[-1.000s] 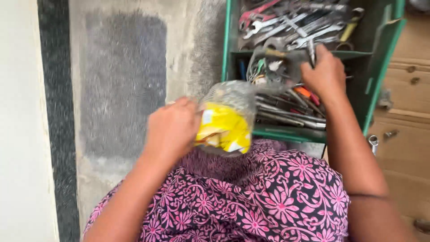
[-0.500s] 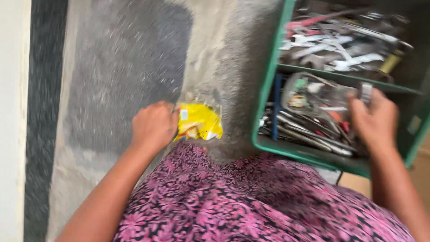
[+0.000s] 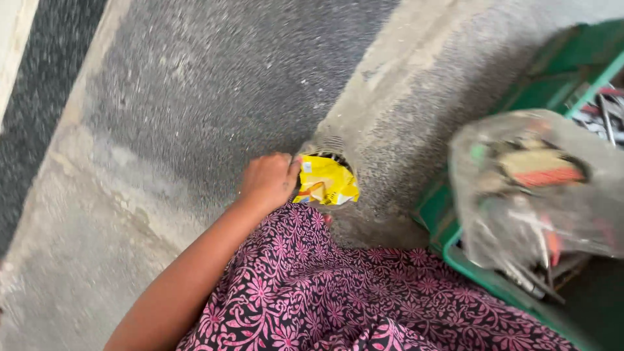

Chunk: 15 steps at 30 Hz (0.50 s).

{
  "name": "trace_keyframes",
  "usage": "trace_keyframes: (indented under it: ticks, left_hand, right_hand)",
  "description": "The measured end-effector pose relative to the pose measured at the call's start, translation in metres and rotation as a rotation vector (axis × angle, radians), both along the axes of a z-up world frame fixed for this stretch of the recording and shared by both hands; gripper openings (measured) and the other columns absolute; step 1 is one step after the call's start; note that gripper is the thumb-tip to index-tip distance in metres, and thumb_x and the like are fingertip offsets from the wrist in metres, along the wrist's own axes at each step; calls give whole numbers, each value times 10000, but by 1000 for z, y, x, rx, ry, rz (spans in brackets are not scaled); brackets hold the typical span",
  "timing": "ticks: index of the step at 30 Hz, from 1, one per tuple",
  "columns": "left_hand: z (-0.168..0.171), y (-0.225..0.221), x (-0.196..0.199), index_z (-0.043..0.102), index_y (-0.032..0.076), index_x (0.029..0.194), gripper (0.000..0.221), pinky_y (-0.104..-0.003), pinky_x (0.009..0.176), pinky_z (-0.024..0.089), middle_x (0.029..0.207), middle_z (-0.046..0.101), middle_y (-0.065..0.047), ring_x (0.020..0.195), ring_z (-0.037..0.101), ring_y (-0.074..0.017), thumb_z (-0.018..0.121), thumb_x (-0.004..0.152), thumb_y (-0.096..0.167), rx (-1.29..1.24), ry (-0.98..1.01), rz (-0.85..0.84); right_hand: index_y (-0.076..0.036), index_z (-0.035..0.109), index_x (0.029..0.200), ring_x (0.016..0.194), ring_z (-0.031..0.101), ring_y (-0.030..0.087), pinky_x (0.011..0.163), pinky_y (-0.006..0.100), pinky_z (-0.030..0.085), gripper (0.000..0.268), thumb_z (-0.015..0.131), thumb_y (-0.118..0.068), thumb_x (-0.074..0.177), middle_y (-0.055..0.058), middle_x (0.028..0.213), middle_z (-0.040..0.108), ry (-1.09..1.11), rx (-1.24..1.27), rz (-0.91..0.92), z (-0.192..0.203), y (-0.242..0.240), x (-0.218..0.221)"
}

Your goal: The person organizes and sorts various mechanical tools and small parts into containers.

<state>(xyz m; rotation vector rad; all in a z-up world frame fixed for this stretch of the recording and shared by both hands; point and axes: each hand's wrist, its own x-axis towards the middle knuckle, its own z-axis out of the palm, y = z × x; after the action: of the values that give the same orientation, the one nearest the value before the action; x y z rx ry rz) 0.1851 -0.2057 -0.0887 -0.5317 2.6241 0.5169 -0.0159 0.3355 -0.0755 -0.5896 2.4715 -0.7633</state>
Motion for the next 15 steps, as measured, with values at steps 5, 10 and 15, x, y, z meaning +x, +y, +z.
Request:
trace_keyframes:
  ticks: [5, 10, 15]
  left_hand:
    - [-14, 4, 0, 711, 51, 826, 457, -578, 769, 539, 832, 708, -245, 822, 688, -458, 507, 1007, 416, 72, -68, 106]
    - [2, 0, 0, 724, 41, 839, 583, -572, 757, 536, 825, 705, -242, 810, 691, -453, 486, 995, 550, 143, -210, 121]
    - [-4, -12, 24, 725, 49, 838, 622, -571, 761, 532, 811, 706, -244, 817, 690, -459, 447, 1001, 581, 176, -200, 179]
  right_hand:
    - [-33, 675, 1269, 695, 717, 252, 632, 415, 586, 422, 599, -344, 995, 85, 793, 741, -22, 20, 198, 65, -181, -46]
    - [-139, 687, 1132, 824, 734, 424, 785, 554, 571, 332, 630, -369, 899, 207, 819, 743, 9, 355, 611, 34, -270, -46]
    - [-178, 676, 1150, 890, 714, 430, 801, 561, 563, 359, 647, -425, 892, 202, 875, 739, -6, 465, 741, 19, -289, -49]
